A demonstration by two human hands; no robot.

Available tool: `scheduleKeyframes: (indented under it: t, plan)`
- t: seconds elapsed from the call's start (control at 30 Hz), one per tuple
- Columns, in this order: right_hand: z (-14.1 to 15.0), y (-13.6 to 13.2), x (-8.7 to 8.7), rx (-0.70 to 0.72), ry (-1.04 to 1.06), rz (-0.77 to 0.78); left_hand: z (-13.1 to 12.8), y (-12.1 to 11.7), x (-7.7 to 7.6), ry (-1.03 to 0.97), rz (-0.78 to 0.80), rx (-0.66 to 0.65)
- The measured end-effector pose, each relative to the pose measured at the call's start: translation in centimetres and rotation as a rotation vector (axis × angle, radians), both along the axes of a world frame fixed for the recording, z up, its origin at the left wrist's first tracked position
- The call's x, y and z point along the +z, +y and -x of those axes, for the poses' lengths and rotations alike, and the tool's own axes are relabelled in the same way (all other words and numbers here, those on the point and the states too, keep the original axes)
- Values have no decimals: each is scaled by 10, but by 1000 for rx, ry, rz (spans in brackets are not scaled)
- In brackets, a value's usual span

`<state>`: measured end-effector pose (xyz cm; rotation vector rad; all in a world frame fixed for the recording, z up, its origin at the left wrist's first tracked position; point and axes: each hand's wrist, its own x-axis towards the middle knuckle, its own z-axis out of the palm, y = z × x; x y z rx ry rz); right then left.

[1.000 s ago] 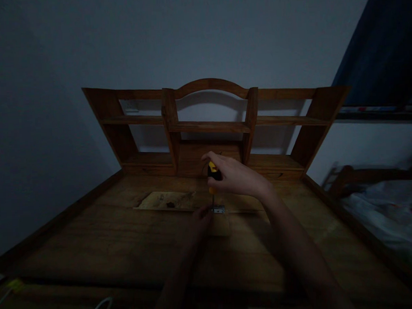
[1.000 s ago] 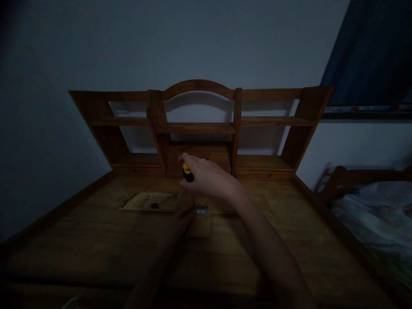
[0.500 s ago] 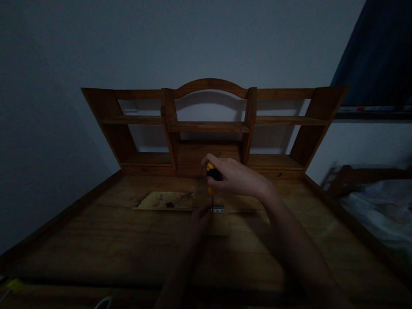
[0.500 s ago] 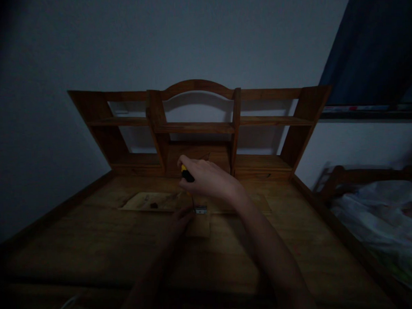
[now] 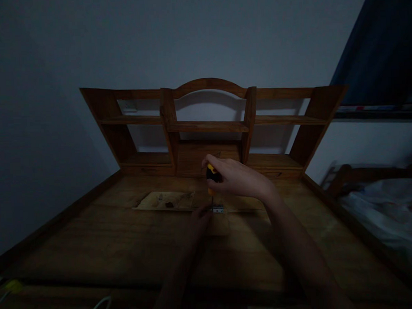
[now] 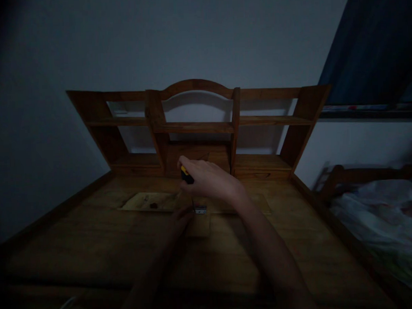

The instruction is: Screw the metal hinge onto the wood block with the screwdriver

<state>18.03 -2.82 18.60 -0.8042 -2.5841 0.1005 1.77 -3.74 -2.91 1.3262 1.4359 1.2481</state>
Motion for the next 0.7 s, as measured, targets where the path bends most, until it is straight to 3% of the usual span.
scheduleKeyframes:
  t: [0.2, 0.37, 0.5, 0.7]
  plan:
    - [0, 3, -2, -109, 6, -94, -1, -3, 0, -47, 12, 5]
    - [-3, 2, 1, 39, 38, 39, -1, -4, 5, -51, -3, -7]
    - [-5, 0, 3, 66, 38, 88, -3, -6, 11, -22, 26, 40]
    - [-10, 2, 4, 73, 70, 87, 0, 0, -5, -42, 3, 10]
